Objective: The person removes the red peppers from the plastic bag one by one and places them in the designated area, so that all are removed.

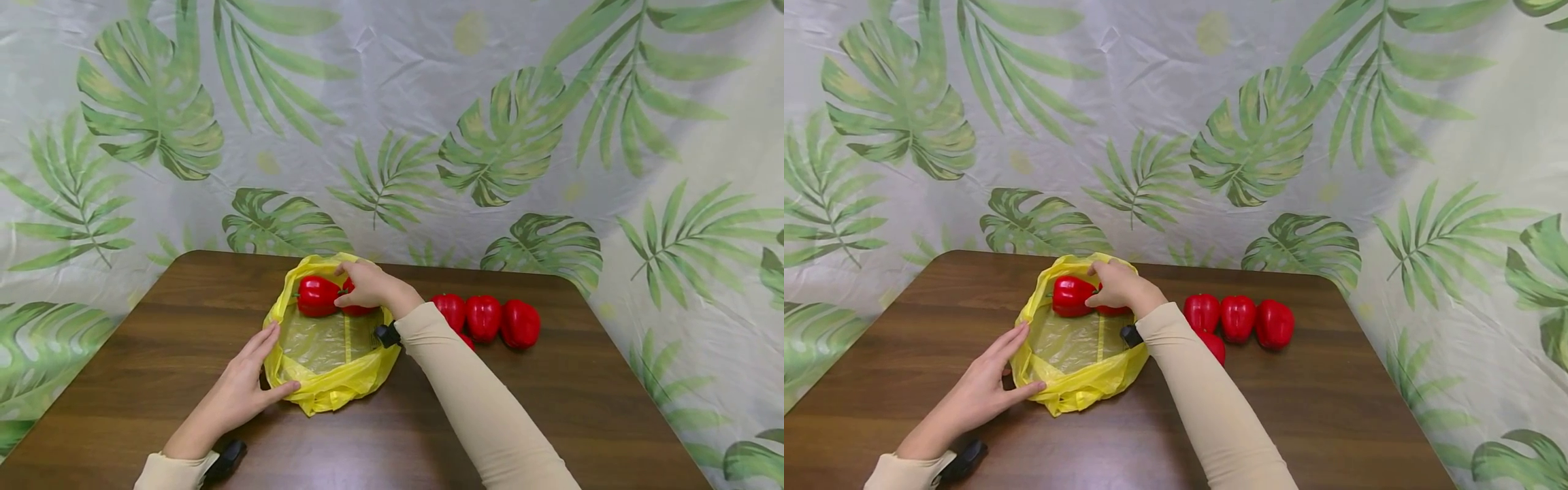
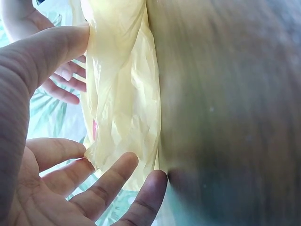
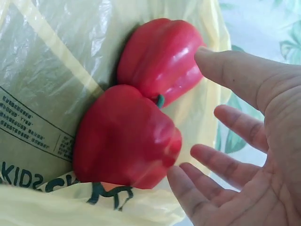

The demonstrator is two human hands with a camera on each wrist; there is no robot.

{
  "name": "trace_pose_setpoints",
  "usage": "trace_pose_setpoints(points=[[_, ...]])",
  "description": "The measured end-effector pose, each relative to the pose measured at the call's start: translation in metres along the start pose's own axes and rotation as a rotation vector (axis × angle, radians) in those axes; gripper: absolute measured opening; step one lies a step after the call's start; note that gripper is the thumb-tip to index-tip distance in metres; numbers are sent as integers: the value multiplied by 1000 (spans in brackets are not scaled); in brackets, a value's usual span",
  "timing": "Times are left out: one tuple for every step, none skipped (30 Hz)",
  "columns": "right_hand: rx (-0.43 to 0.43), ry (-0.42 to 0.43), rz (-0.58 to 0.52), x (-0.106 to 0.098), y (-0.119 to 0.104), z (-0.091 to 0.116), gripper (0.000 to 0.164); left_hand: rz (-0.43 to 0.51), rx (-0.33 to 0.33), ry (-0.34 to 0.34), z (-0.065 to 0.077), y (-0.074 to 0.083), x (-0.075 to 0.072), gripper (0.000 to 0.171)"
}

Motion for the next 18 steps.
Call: trace_pose_setpoints(points=[[9, 0, -1, 1, 0, 0, 63, 0, 0, 0, 0, 0, 0, 102], [18, 1, -5, 2, 1, -1, 63, 0, 1, 0, 0, 0, 0, 102], [27, 1, -11, 2, 1, -1, 63, -1, 0, 0, 0, 0, 0, 102], [37, 1, -11, 3, 2, -1, 63, -1, 0, -1, 0, 0, 0, 102], [44, -1, -8, 4, 3, -1, 63, 0, 1, -1, 0, 1, 0, 102], [47, -2, -7, 4, 4, -1, 63, -1, 1, -1, 0, 1, 0, 102], [48, -4, -3, 5, 4, -2, 64, 0, 1, -2, 0, 1, 1, 102], [49, -7, 5, 6, 4, -2, 64, 1, 2, -2, 0, 1, 1, 102], [51, -10, 12, 6, 4, -2, 64, 1, 2, -3, 0, 1, 1, 102], [51, -13, 21, 6, 4, -2, 64, 4, 3, -4, 1, 2, 1, 102], [50, -15, 26, 6, 4, -2, 63, 4, 3, -4, 1, 2, 1, 102], [51, -17, 28, 6, 4, -2, 63, 5, 3, -5, 1, 2, 1, 102], [52, -19, 30, 6, 3, -1, 63, 6, 3, -5, 1, 2, 1, 102], [54, -21, 31, 6, 2, -1, 63, 5, 3, -4, 1, 2, 1, 101], [55, -24, 33, 6, 2, -1, 63, 5, 3, -3, 1, 2, 1, 101], [56, -28, 37, 6, 1, -1, 63, 5, 4, -2, 1, 2, 0, 101], [59, -33, 40, 7, 1, -1, 63, 4, 5, 0, 1, 2, 0, 101], [63, -37, 43, 7, 0, -1, 63, 4, 6, 1, 1, 2, 0, 101]])
Point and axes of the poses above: each hand's wrist, its own z-axis away from the middle knuckle, its own x-axis out of the palm, y = z × x, the point moved 6 cm from there along -z, towards the middle knuckle, and after that the axes turned 14 degrees about -x, right-handed, at the moved point
